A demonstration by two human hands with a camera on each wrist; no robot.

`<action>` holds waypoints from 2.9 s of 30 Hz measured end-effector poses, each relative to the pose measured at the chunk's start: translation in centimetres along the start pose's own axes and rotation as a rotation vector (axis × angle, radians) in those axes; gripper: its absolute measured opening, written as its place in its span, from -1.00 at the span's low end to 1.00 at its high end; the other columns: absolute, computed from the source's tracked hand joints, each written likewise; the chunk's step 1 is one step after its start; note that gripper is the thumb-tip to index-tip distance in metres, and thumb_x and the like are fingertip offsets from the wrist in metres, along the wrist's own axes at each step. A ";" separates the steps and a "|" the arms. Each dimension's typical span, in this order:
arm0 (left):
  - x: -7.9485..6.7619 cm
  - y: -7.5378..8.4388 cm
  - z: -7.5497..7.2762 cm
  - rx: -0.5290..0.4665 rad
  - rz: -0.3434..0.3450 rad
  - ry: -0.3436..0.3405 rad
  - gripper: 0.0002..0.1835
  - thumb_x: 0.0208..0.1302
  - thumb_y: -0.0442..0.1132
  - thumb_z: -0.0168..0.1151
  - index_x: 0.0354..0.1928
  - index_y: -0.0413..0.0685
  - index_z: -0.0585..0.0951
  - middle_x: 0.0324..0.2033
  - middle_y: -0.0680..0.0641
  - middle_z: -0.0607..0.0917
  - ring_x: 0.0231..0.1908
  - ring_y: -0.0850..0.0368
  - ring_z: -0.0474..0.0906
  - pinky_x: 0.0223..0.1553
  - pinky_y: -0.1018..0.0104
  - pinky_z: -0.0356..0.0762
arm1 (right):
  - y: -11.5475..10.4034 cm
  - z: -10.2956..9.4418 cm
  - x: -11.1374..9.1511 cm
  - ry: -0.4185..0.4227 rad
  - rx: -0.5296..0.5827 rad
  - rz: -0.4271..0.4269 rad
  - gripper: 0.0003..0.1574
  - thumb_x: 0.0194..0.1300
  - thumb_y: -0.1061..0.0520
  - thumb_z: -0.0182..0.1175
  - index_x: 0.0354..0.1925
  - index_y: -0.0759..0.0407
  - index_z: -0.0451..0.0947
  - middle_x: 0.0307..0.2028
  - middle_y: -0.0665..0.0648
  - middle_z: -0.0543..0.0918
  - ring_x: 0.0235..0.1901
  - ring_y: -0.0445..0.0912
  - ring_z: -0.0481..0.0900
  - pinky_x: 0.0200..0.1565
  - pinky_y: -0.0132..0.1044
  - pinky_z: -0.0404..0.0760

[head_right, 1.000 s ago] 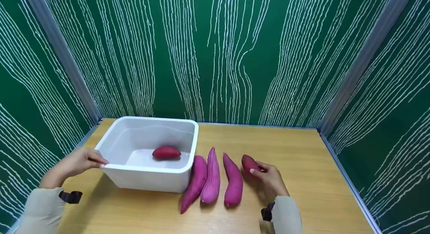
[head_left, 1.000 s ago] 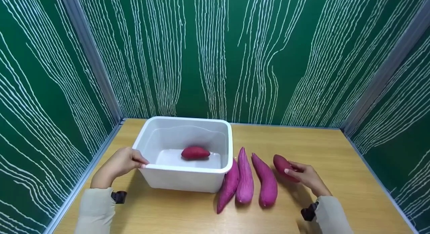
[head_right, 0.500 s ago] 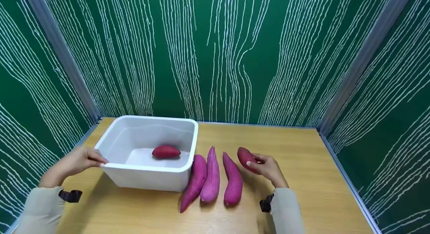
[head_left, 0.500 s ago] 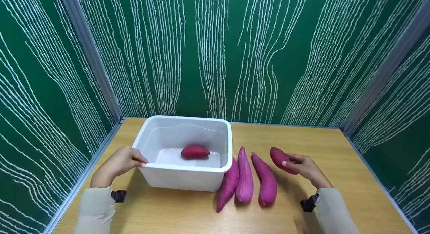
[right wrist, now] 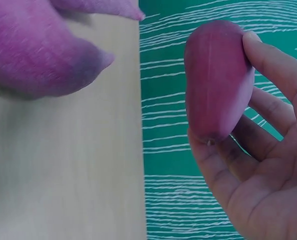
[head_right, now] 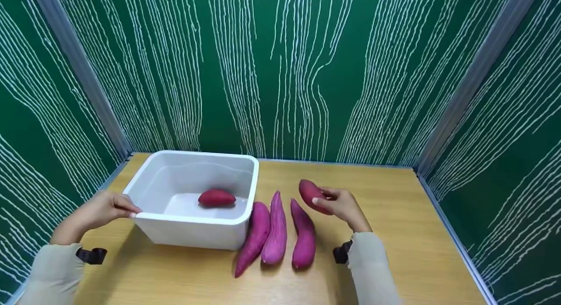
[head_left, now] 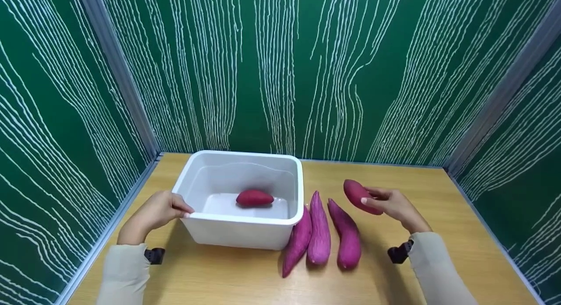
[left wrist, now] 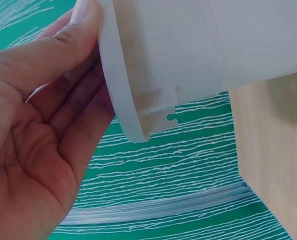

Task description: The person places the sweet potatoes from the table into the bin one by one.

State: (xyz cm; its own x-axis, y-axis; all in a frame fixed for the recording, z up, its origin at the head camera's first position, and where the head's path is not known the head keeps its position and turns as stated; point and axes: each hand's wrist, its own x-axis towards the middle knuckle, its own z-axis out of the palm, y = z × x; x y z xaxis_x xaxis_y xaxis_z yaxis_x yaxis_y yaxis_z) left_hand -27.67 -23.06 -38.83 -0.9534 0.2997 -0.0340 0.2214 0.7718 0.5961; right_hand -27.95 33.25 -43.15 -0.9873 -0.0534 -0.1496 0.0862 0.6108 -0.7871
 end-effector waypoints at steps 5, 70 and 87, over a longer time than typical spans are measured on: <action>0.0 0.0 0.0 0.001 0.006 -0.002 -0.87 0.09 -0.41 0.37 -0.30 -0.12 0.78 -0.27 -0.12 0.75 -0.17 -0.02 0.60 0.00 -0.07 0.61 | -1.3 -0.3 -0.1 -0.003 -0.011 -0.024 -0.05 0.17 -0.36 0.23 0.36 0.09 0.32 0.23 0.29 0.49 0.18 0.14 0.41 0.25 0.26 0.28; 0.0 0.3 0.0 -0.019 -0.035 -0.003 -0.84 0.10 -0.44 0.35 -0.26 -0.17 0.77 -0.22 -0.17 0.75 -0.13 -0.06 0.60 0.05 -0.12 0.57 | -14.0 4.8 4.7 -0.066 0.008 -0.219 -0.28 0.16 -0.10 0.36 0.24 0.13 0.48 0.00 0.21 0.67 -0.17 -0.08 0.62 -0.19 -0.36 0.59; -0.1 0.3 0.0 0.027 0.030 0.025 -0.87 0.08 -0.44 0.37 -0.30 -0.16 0.78 -0.28 -0.15 0.76 -0.18 -0.04 0.60 0.01 -0.09 0.61 | -15.3 6.4 5.6 -0.068 0.000 -0.213 -0.31 0.17 -0.05 0.36 0.21 0.16 0.50 0.01 0.22 0.67 -0.12 -0.03 0.61 -0.07 -0.27 0.64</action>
State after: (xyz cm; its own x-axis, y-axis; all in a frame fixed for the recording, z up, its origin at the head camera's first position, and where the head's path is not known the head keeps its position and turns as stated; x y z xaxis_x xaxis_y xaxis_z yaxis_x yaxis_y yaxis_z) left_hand -27.53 -22.85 -38.70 -0.9511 0.3090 0.0035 0.2549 0.7779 0.5743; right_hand -33.93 18.49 -35.77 -0.9718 -0.2349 -0.0201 -0.1236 0.5803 -0.8050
